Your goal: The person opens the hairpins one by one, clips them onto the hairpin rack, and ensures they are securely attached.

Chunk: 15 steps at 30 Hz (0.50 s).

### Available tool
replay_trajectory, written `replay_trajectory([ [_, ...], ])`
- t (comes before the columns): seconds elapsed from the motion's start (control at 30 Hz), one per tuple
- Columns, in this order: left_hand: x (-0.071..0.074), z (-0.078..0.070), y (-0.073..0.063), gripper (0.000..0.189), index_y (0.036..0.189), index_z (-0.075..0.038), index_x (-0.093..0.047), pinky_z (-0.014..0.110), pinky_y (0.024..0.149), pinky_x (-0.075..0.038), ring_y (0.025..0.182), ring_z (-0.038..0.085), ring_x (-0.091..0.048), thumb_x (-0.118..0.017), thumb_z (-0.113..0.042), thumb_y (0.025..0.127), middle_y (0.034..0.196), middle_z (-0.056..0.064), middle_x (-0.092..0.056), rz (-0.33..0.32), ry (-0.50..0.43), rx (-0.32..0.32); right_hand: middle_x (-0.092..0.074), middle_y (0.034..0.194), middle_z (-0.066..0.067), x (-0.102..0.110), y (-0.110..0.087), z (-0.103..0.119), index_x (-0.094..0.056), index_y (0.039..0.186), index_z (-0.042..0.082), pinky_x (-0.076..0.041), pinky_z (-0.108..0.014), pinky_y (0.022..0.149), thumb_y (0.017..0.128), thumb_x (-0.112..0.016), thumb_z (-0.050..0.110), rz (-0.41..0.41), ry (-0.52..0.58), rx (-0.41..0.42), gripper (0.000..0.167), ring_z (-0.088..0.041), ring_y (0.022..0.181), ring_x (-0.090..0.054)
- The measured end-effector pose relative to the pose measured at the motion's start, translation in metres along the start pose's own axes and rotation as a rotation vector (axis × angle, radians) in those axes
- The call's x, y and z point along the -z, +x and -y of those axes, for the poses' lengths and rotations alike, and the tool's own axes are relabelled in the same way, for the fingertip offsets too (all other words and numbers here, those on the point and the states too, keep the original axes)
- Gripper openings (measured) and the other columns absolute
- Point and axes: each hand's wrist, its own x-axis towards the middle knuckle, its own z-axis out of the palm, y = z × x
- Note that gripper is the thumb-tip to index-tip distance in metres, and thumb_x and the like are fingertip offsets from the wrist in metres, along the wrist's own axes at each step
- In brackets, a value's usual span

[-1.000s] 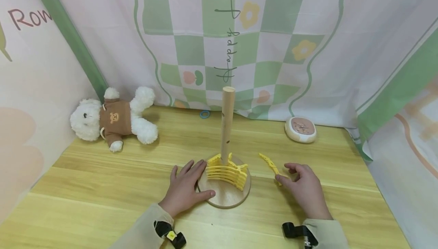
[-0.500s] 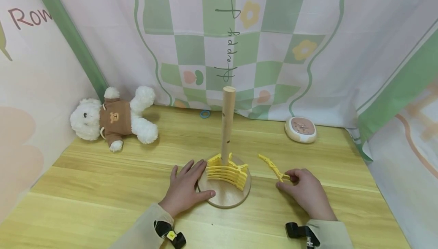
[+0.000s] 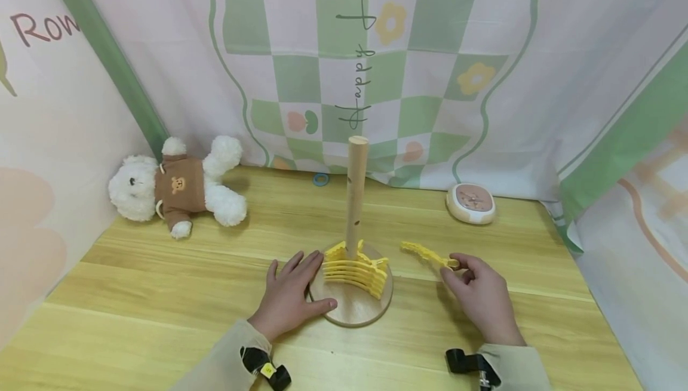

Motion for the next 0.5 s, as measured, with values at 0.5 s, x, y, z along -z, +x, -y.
replay_trajectory([
  [0.5,-0.001,0.0,0.0,0.096,0.157,-0.02,-0.036,0.07,0.114,-0.004,0.149,0.031,-0.026,-0.064,-0.073,0.082,0.161,-0.003,-0.035,0.0,0.003,0.002,-0.058,0.079,0.004,0.008,-0.009,0.028,-0.074,0.109,0.005,-0.04,-0.014,0.058,0.085,-0.081,0.009,-0.171,0.061,0.314,0.026,-0.002,0.073,-0.049],
])
